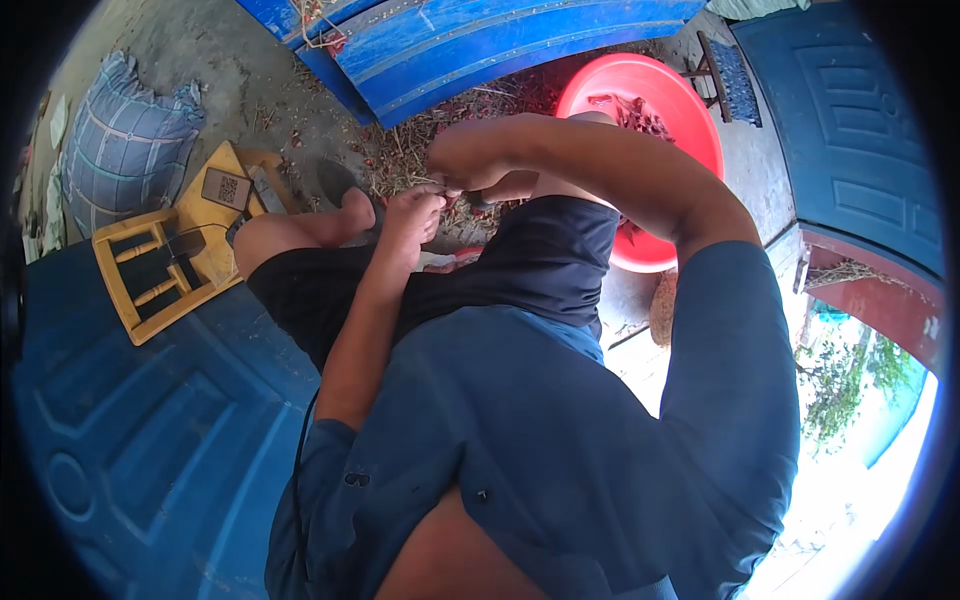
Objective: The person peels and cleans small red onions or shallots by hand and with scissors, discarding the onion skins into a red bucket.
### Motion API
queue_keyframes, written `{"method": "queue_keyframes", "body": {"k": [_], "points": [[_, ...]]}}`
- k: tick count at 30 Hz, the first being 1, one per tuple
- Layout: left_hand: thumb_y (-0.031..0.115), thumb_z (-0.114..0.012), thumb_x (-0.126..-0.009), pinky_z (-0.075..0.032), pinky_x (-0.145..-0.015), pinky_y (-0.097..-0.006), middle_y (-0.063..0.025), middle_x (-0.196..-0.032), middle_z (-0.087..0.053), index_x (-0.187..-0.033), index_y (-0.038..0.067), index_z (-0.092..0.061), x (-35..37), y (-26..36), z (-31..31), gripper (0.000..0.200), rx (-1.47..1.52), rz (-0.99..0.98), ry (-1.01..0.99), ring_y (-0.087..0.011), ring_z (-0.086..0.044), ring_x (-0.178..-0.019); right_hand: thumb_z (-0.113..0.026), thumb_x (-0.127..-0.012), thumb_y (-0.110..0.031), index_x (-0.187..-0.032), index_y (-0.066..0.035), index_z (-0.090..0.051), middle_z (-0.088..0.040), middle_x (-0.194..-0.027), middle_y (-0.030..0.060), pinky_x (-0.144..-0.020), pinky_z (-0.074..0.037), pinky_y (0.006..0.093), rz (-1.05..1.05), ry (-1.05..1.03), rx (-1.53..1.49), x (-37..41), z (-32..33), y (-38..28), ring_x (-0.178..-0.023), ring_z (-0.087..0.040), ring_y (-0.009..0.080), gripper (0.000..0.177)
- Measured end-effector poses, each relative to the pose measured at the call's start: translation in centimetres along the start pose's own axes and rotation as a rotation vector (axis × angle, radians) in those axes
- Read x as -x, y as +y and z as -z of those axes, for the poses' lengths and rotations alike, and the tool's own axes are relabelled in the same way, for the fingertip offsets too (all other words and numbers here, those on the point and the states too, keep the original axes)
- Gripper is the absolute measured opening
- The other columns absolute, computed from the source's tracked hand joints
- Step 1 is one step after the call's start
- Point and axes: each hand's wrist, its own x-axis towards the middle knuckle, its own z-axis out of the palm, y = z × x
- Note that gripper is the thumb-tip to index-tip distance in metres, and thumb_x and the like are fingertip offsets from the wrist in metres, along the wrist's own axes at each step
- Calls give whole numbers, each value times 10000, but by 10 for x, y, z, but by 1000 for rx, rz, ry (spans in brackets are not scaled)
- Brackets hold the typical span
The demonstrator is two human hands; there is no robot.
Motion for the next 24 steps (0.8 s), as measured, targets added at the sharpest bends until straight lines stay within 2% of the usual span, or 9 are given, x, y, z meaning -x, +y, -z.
{"method": "queue_keyframes", "body": {"k": [4, 7, 11, 14, 15, 18, 19, 21, 24], "points": [[50, -585, -877, -257, -415, -187, 67, -617, -478, -947, 13, -661, 6, 19, 12, 109, 69, -50, -2, -1, -349, -460, -694, -850, -194, -899, -26, -722, -711, -853, 143, -707, -531, 391, -59, 161, -320, 3, 2, 8, -817, -698, 293, 177], [48, -603, -869, -272, -417, -186, 61, -619, -488, -971, 7, -664, 11, 29, 16, 126, 163, -129, -30, -7, -369, -464, -707, -912, -185, -902, -28, -698, -708, -862, 54, -740, -538, 282, -177, 273, -1176, 1, -20, 11, -810, -676, 151, 158], [49, -602, -873, -282, -401, -188, 46, -617, -485, -964, 10, -647, 11, 36, 11, 109, 170, -146, 4, -15, -362, -445, -746, -896, -194, -913, -36, -676, -712, -872, 80, -745, -555, 267, -197, 346, -1765, 7, -49, 6, -837, -695, 148, 173], [52, -594, -870, -286, -398, -193, 47, -609, -472, -943, 22, -636, 11, 27, 24, 90, 144, -75, -2, -19, -352, -434, -713, -921, -176, -950, -56, -663, -714, -890, 58, -652, -594, 314, -207, 508, -1893, 14, -50, 6, -757, -710, 141, 133], [47, -585, -869, -287, -397, -195, 47, -607, -469, -934, 26, -633, 8, 19, 41, 84, 167, -84, 50, -22, -353, -433, -710, -923, -175, -964, -67, -662, -714, -903, 62, -673, -599, 315, -191, 773, -1782, 18, -48, 18, -762, -713, 156, 125], [28, -557, -865, -281, -386, -198, 44, -601, -465, -907, 29, -626, 7, 18, 47, 81, 155, -79, 144, -30, -359, -428, -691, -933, -150, -1101, -36, -658, -695, -877, 32, -730, -576, 277, -515, 937, -1524, 33, -37, 45, -778, -694, 132, 206], [27, -556, -868, -280, -383, -199, 44, -596, -461, -908, 28, -625, 8, 16, 41, 80, 153, -79, 81, -31, -356, -424, -691, -933, -150, -1101, -36, -658, -695, -877, 32, -730, -576, 277, -515, 939, -1528, 33, -41, 49, -778, -694, 132, 206], [26, -559, -877, -281, -381, -202, 43, -588, -458, -903, 20, -624, 7, 13, 33, 70, 176, -66, 23, -34, -355, -420, -682, -924, -114, -1287, 13, -589, -696, -910, 38, -747, -555, 257, -513, 838, -980, 32, -45, 54, -820, -675, 108, 396], [36, -565, -887, -280, -387, -204, 51, -579, -441, -911, 36, -626, 7, 13, 33, 65, 167, -60, 86, -34, -357, -424, -679, -911, -86, -1396, 31, -501, -707, -997, 62, -788, -540, 253, -497, 739, -847, 28, -66, 38, -888, -665, 97, 530]]}}
